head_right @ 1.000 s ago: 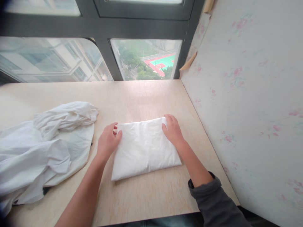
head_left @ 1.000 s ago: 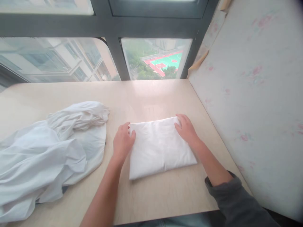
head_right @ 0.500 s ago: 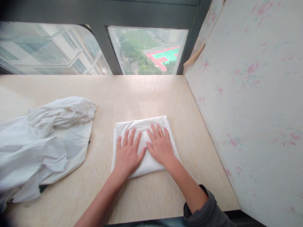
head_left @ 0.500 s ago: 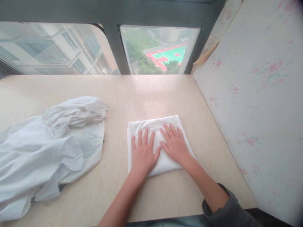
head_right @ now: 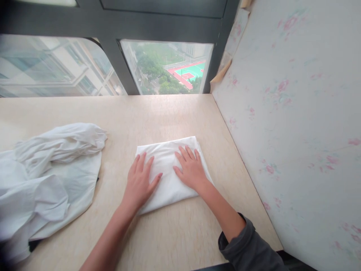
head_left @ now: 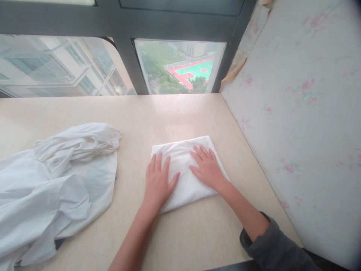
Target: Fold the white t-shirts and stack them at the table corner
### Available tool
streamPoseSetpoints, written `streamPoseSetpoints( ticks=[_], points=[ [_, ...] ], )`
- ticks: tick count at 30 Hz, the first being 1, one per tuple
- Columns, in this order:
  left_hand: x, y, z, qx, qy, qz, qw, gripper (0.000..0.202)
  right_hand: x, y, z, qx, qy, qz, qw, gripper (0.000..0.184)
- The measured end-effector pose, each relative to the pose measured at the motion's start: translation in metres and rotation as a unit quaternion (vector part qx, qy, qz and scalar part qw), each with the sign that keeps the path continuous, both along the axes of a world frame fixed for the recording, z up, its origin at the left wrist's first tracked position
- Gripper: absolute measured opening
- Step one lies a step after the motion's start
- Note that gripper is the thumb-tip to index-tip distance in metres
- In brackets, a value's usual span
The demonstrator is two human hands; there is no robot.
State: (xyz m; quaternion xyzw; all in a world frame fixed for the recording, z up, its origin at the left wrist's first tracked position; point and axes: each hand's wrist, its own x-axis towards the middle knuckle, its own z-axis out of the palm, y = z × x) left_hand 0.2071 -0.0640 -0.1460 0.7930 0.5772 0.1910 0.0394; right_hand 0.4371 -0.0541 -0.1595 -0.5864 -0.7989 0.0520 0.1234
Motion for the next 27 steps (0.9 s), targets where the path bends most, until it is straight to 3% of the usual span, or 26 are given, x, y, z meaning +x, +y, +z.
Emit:
streamPoseSetpoints(
  ticks=[4,10,14,17,23,27],
  points=[
    [-0.021,0.019,-0.006,0.027,-0.063,0.011,0.998,0.048,0.047,0.057,-0.004,0.002,-0.015,-0.027,1.000,0.052],
    [-0.024,0.020,-0.015,0.021,-0.056,0.028,0.998,0.042,0.132,0.178,-0.002,-0.028,-0.035,-0.080,0.996,0.054],
    [-0.025,0.018,-0.016,0.021,-0.075,0.027,0.997,0.042,0.160,0.229,0.003,-0.070,-0.049,-0.111,0.990,0.055],
    [-0.027,0.017,-0.017,0.022,-0.091,0.029,0.995,0.041,0.165,0.235,0.000,-0.067,-0.048,-0.098,0.992,0.057],
    [-0.025,0.017,-0.016,0.013,-0.082,0.025,0.996,0.038,0.174,0.217,-0.012,-0.045,-0.021,-0.079,0.996,0.056],
    [-0.025,0.016,-0.017,0.014,-0.090,0.029,0.995,0.036,0.154,0.207,-0.006,0.014,0.005,-0.108,0.994,0.052]
  ],
)
